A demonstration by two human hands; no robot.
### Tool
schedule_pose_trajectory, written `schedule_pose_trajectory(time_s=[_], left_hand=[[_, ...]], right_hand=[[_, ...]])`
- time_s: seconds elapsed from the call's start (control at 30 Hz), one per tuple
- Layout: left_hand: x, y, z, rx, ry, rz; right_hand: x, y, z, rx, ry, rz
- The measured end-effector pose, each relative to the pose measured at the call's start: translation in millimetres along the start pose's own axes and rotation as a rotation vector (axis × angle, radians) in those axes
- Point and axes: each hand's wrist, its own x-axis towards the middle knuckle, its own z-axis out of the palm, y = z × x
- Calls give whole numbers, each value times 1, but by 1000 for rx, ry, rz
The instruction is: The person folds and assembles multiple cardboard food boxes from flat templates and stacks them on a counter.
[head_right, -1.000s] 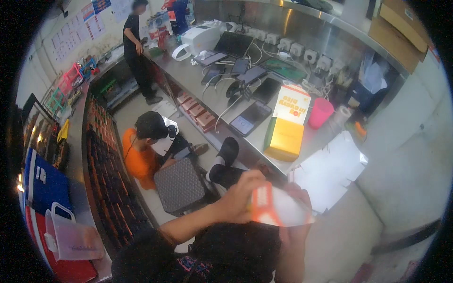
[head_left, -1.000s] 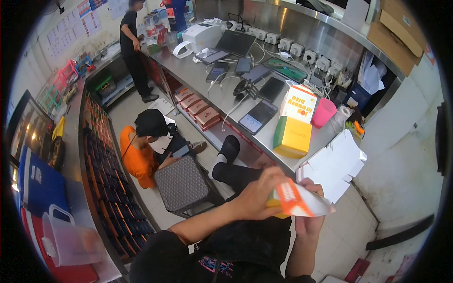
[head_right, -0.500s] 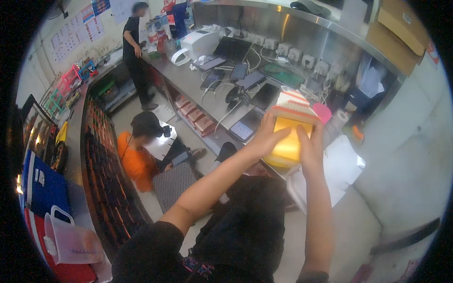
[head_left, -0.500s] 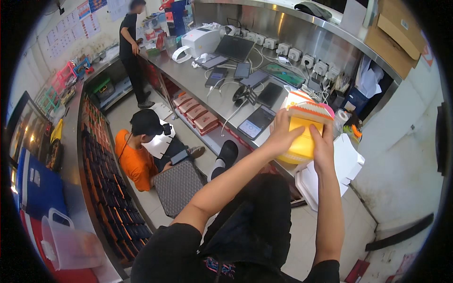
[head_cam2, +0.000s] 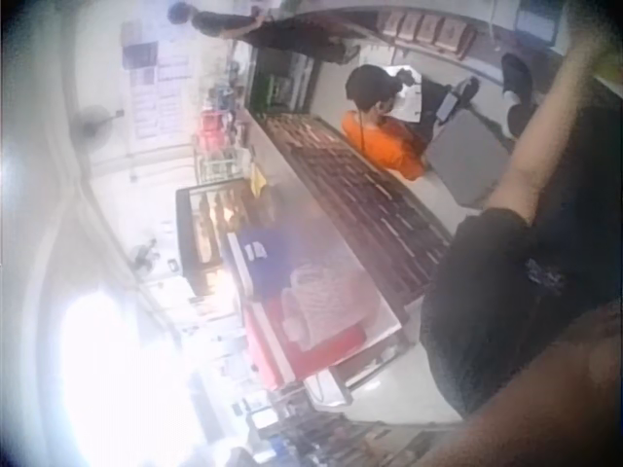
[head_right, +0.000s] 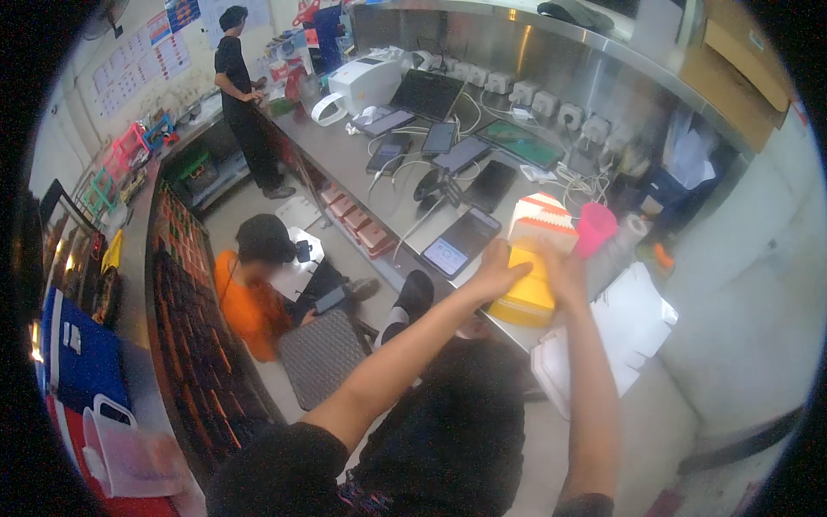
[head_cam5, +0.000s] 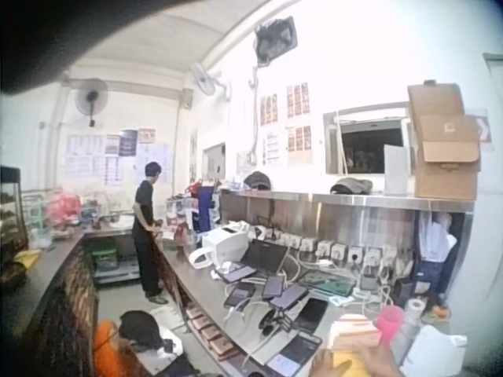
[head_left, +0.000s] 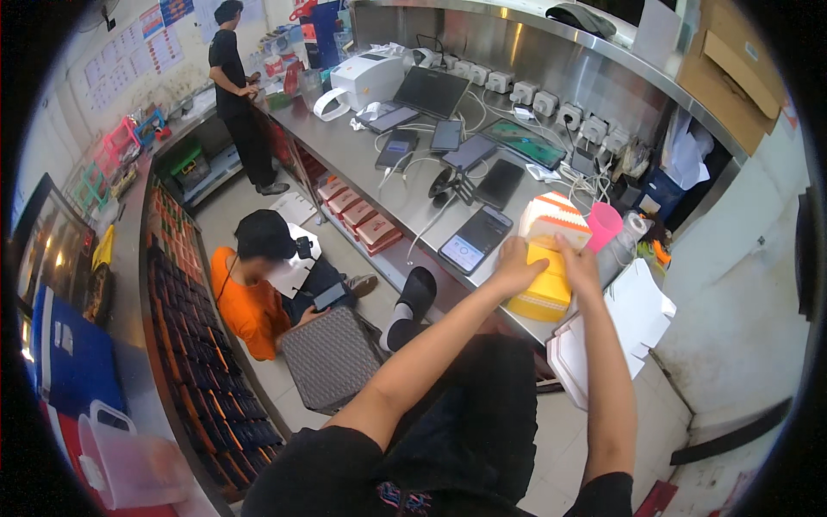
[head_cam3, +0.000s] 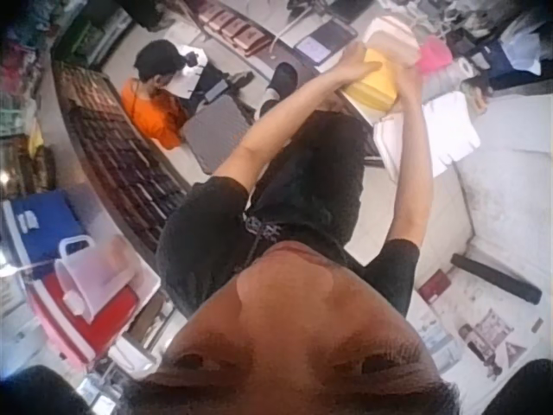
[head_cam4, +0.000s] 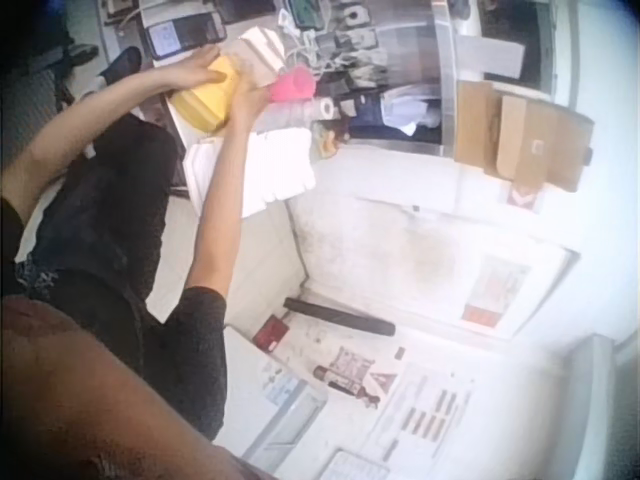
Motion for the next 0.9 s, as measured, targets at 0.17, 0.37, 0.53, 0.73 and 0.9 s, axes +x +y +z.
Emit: schedule_pose_trajectory(time_s=[0.17,0.37,0.53,0.73,0.9], left_hand=[[-6,7,1,-233,-2,37],[-2,8,-7,11,-186,-60],[-6,25,-9,6,-259,-91],[-4,5,-3,-21,-156,-60],[-1,1,4,-77,-100,-46]], right_hand=[[49,-23,-2,-403,267,-99],[96,28,18,-640,106,-45],[98,35,5,-609,-103,229],[6,5,-30,-276,-156,-171],[-167,-17,-87,-787,-173,-149]])
